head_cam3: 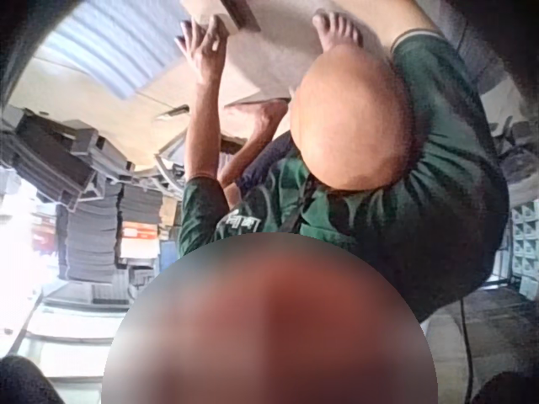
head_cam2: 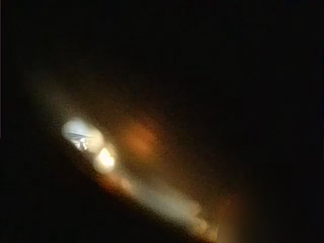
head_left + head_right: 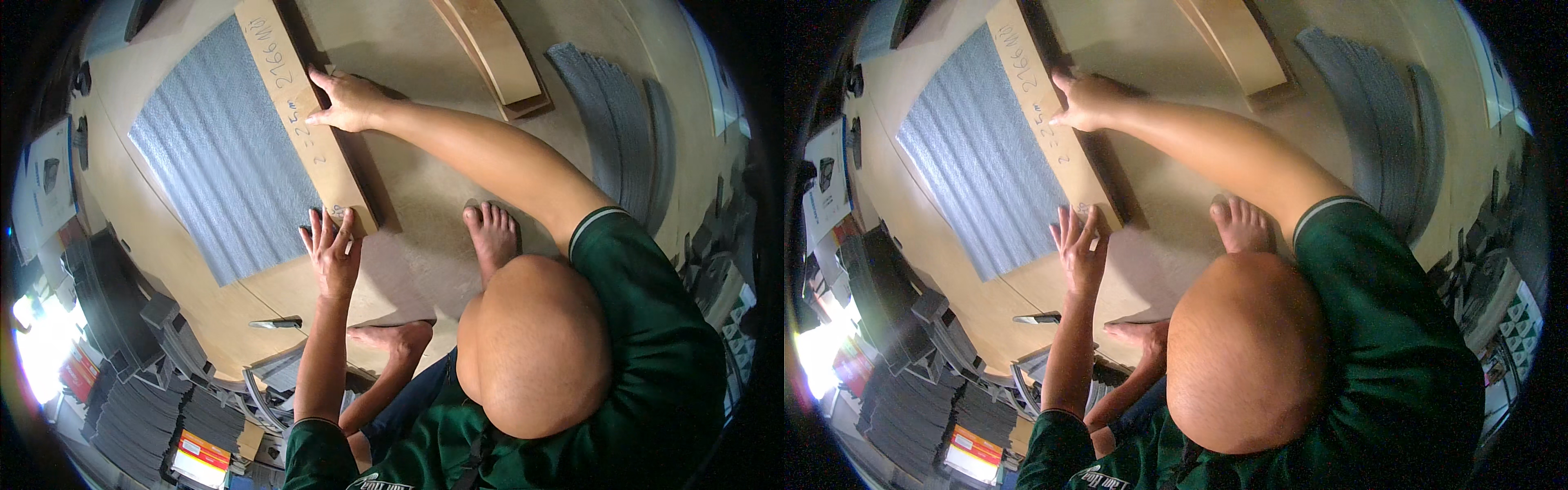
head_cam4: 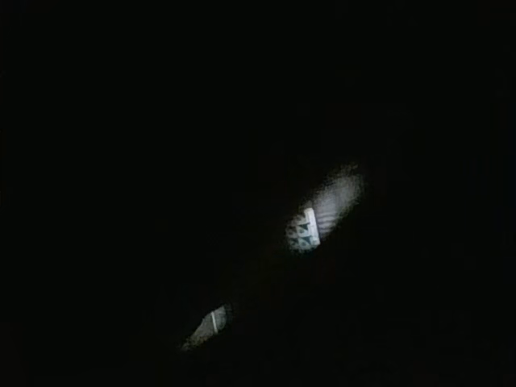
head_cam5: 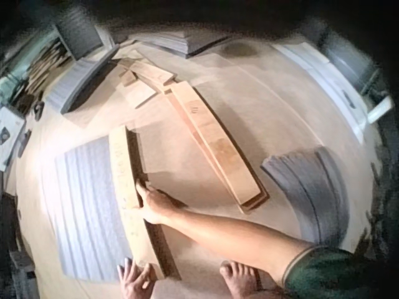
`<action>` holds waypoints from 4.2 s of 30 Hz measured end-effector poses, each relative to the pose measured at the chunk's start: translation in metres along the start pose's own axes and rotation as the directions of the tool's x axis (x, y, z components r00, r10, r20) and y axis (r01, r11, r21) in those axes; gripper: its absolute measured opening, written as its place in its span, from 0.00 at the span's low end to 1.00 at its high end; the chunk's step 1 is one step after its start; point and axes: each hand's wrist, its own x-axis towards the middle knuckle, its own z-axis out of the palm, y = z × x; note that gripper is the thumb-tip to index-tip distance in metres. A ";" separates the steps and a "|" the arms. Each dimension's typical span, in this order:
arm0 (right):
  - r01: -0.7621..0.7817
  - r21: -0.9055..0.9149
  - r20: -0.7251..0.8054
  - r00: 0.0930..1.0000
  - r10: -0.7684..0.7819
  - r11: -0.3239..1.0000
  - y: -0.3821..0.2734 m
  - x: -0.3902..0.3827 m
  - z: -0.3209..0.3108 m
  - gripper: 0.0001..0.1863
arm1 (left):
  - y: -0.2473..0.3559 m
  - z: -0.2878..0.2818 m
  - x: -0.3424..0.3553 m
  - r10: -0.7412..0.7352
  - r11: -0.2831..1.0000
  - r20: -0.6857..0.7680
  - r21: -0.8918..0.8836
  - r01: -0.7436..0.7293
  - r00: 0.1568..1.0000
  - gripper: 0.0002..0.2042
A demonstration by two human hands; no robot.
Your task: The person sits on the floor and uses a knife to cut gray flexible material along a wooden template. They repeatedly position the template, trace or cut along its edge, and stack the cut pieces.
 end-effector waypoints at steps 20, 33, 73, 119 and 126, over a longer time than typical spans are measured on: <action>0.061 0.074 -0.053 0.997 -0.057 0.995 0.003 0.000 0.006 0.61 | -0.010 -0.009 0.001 0.050 0.990 0.116 0.127 -0.064 0.992 0.30; 0.012 0.033 -0.020 1.000 -0.012 0.999 -0.014 -0.004 -0.009 0.54 | -0.005 -0.014 0.002 0.078 0.986 0.102 0.142 -0.092 0.992 0.33; 0.357 -0.706 0.318 0.931 -0.177 0.612 -0.061 0.019 -0.039 0.57 | -0.003 -0.010 0.004 0.054 0.988 0.060 0.143 -0.062 0.997 0.28; 0.358 -0.849 0.423 0.901 0.095 0.388 -0.124 0.047 -0.028 0.82 | -0.163 -0.025 -0.129 -0.922 0.365 -0.388 -0.872 0.326 -0.006 0.08; 0.325 -0.840 0.431 0.886 0.171 0.434 -0.136 0.043 -0.025 0.83 | -0.028 -0.109 0.162 -0.672 0.555 -0.113 -0.731 0.397 0.732 0.19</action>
